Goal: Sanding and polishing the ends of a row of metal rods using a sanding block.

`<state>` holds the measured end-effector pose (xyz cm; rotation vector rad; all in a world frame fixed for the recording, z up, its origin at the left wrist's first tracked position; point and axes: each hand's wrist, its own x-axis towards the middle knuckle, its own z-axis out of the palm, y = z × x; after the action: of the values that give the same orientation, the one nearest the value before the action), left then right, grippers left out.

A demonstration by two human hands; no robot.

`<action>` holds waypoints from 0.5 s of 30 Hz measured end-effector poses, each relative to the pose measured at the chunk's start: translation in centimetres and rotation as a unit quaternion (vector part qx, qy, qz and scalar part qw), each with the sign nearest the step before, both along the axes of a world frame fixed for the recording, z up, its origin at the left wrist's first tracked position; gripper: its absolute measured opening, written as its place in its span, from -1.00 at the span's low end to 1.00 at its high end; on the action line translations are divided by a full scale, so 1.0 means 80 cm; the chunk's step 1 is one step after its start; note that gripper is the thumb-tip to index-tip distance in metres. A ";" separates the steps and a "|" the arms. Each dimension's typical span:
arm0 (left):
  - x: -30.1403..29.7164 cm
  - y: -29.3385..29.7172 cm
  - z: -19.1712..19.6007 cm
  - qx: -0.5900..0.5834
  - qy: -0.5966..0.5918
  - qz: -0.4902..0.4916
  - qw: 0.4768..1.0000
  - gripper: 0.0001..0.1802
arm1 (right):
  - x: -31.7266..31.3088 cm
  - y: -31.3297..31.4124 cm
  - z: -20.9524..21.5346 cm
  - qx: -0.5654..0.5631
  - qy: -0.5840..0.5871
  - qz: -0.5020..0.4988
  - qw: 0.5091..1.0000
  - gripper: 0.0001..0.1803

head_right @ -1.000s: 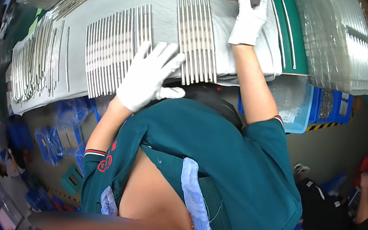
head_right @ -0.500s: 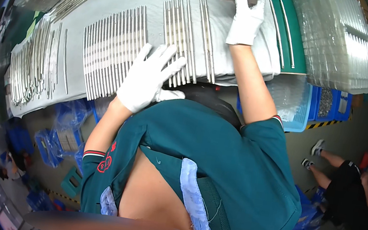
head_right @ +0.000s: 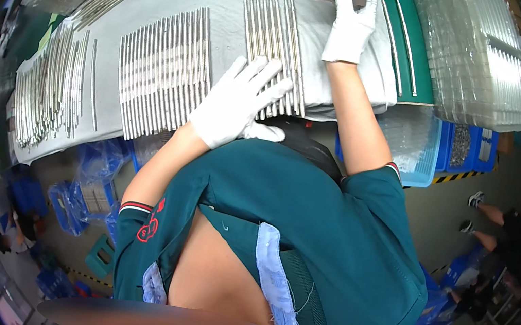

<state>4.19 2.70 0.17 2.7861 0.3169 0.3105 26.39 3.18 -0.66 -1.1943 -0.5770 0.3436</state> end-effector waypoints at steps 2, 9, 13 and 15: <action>0.008 -0.003 -0.004 0.001 0.000 0.002 1.000 -0.06 | -0.001 0.000 0.002 -0.002 0.002 -0.004 1.000 -0.44; -0.015 0.004 0.021 0.019 0.032 0.028 0.999 -0.08 | 0.008 -0.001 -0.006 0.021 0.009 -0.009 1.000 -0.44; -0.012 0.005 0.024 0.030 0.014 0.027 0.999 -0.12 | 0.005 -0.002 -0.002 0.015 0.002 -0.004 1.000 -0.45; 0.004 0.003 0.021 0.028 0.004 -0.003 1.000 -0.11 | 0.006 -0.001 -0.003 0.011 0.007 -0.009 1.000 -0.45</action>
<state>4.48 2.92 1.88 2.8439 0.3050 0.3119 26.86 3.12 -0.91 -1.1737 -0.5577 0.3291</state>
